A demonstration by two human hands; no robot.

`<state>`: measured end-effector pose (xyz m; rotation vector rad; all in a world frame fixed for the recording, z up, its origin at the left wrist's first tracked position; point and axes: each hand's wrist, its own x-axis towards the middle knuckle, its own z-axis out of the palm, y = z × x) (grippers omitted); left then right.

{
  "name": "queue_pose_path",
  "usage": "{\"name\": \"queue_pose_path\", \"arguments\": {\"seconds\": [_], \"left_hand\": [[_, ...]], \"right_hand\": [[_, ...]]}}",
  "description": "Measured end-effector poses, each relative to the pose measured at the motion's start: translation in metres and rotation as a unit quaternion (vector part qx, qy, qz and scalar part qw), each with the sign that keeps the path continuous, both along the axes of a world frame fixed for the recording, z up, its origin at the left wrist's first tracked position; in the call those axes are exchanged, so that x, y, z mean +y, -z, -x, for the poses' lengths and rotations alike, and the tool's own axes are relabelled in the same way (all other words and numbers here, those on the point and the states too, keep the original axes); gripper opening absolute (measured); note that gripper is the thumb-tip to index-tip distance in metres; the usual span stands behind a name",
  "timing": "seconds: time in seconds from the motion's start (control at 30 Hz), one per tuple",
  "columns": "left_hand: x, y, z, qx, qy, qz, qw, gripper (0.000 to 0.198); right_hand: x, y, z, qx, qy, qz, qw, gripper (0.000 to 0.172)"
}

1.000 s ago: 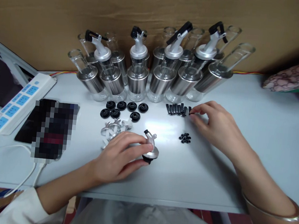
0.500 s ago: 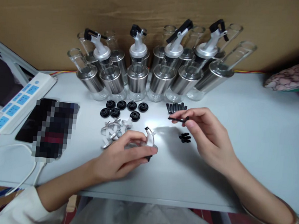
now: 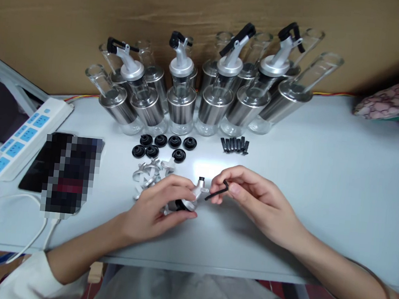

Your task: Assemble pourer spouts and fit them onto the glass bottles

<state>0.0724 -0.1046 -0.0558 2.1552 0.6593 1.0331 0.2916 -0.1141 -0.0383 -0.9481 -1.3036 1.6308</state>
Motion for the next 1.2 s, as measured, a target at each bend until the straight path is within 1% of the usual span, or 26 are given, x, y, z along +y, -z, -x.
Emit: {"name": "queue_pose_path", "arguments": {"seconds": [0.13, 0.23, 0.3, 0.4, 0.47, 0.53, 0.57, 0.6, 0.63, 0.67, 0.73, 0.77, 0.83, 0.9, 0.97, 1.03, 1.1, 1.2], "left_hand": [[0.000, 0.002, 0.000, 0.003, 0.012, 0.002, 1.000, 0.024], [-0.002, 0.002, 0.000, 0.033, 0.015, 0.000, 0.999, 0.021], [-0.003, 0.002, -0.001, 0.057, 0.005, 0.003, 0.998, 0.019], [-0.003, 0.003, -0.001, 0.074, -0.011, 0.005, 0.997, 0.019], [-0.002, 0.003, -0.001, 0.080, -0.013, 0.000, 0.997, 0.020], [-0.001, 0.003, 0.000, 0.080, -0.016, -0.005, 0.997, 0.021], [0.000, 0.003, 0.001, 0.076, -0.021, -0.007, 0.997, 0.021], [0.000, 0.003, 0.001, 0.069, -0.028, -0.009, 0.997, 0.022], [0.000, 0.004, 0.002, 0.062, -0.036, -0.011, 0.997, 0.023], [0.000, 0.004, 0.002, 0.056, -0.044, -0.013, 0.997, 0.024], [0.000, 0.005, 0.002, 0.051, -0.057, -0.019, 0.997, 0.024], [0.000, 0.005, 0.002, 0.051, -0.061, -0.023, 0.997, 0.023], [0.000, 0.004, 0.003, 0.057, -0.062, -0.028, 0.996, 0.022], [-0.001, 0.004, 0.003, 0.065, -0.060, -0.031, 0.996, 0.022], [0.000, 0.002, 0.002, 0.070, -0.060, -0.033, 0.995, 0.021], [0.000, 0.001, 0.002, 0.070, -0.063, -0.038, 0.995, 0.020], [0.001, -0.001, 0.002, 0.070, -0.063, -0.043, 0.995, 0.018], [0.001, -0.002, 0.002, 0.073, -0.060, -0.044, 0.995, 0.019]], "right_hand": [[0.000, 0.002, 0.001, 0.037, 0.006, 0.080, 0.996, 0.011], [0.001, 0.004, 0.003, 0.059, 0.004, 0.137, 0.989, 0.010], [0.002, 0.005, 0.005, 0.067, 0.009, 0.166, 0.984, 0.013], [0.003, 0.005, 0.006, 0.058, 0.015, 0.181, 0.982, 0.016], [0.004, 0.005, 0.007, 0.029, 0.013, 0.167, 0.985, 0.018], [0.003, 0.005, 0.006, -0.023, 0.020, 0.125, 0.992, 0.017], [0.002, 0.006, 0.006, -0.064, 0.027, 0.087, 0.994, 0.014], [0.002, 0.007, 0.005, -0.115, 0.033, 0.038, 0.992, 0.011], [0.001, 0.008, 0.004, -0.171, 0.034, -0.023, 0.984, 0.008], [0.000, 0.010, 0.004, -0.228, 0.029, -0.092, 0.969, 0.007], [-0.001, 0.014, 0.002, -0.329, 0.003, -0.221, 0.918, 0.014], [-0.001, 0.015, 0.001, -0.366, -0.014, -0.272, 0.890, 0.018], [0.000, 0.018, 0.001, -0.416, -0.054, -0.338, 0.843, 0.027], [0.001, 0.020, 0.001, -0.453, -0.092, -0.369, 0.807, 0.034], [0.001, 0.022, 0.002, -0.475, -0.115, -0.387, 0.782, 0.034], [0.002, 0.023, 0.003, -0.487, -0.112, -0.397, 0.769, 0.028], [0.002, 0.025, 0.002, -0.494, -0.101, -0.405, 0.763, 0.022], [0.002, 0.028, 0.001, -0.503, -0.085, -0.412, 0.755, 0.019]]}}
